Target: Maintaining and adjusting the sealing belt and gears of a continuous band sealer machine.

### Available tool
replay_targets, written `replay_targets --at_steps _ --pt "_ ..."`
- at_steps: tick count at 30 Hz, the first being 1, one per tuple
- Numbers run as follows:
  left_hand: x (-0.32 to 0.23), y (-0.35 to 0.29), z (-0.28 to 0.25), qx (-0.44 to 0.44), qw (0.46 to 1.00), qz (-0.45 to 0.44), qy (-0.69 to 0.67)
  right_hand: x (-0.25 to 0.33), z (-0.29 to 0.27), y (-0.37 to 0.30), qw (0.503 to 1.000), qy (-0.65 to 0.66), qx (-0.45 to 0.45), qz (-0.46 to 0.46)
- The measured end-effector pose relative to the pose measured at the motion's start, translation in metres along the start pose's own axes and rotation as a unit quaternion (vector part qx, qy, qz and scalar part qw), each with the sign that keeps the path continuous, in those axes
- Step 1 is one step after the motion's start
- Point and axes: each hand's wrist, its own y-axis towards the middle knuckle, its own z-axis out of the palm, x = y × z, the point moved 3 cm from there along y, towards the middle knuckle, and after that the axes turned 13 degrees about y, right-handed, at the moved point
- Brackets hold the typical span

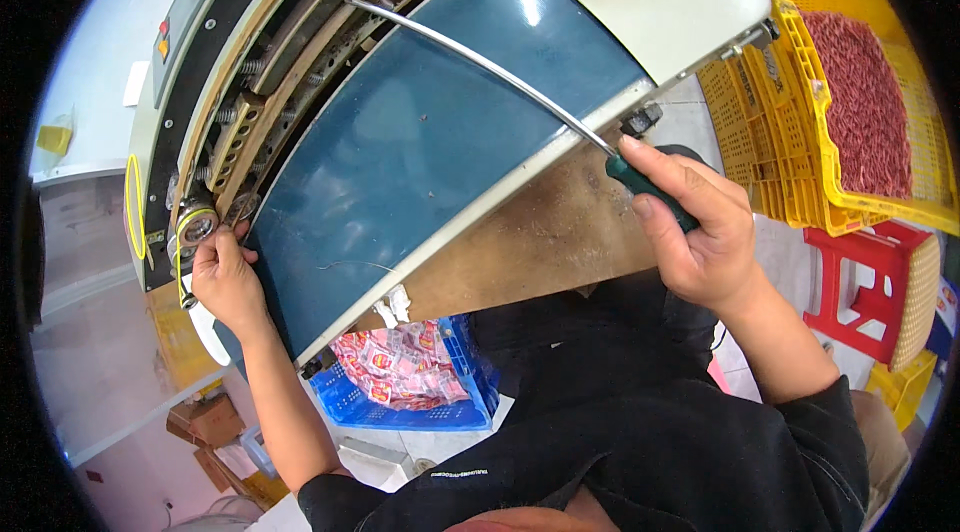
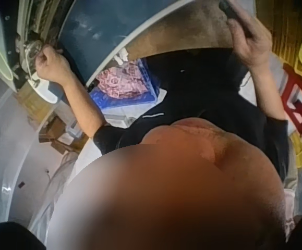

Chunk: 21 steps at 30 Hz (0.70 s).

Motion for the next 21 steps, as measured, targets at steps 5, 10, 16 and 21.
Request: replay_targets --at_steps 5,10,16,21 --pt "-0.003 -0.002 -0.001 0.010 0.998 -0.049 -0.033 -0.006 0.001 -0.002 1.000 0.015 0.007 0.023" --pt "0.000 -0.002 -0.002 0.016 0.998 -0.046 -0.034 -0.003 -0.001 0.000 1.000 0.010 0.007 0.015" --pt "-0.001 -0.002 -0.002 0.009 0.998 -0.053 -0.040 0.007 0.002 0.006 0.998 -0.001 0.014 0.058" --pt "-0.002 0.001 0.002 0.017 0.995 -0.060 -0.083 0.017 -0.002 -0.004 0.999 -0.027 0.027 0.028"
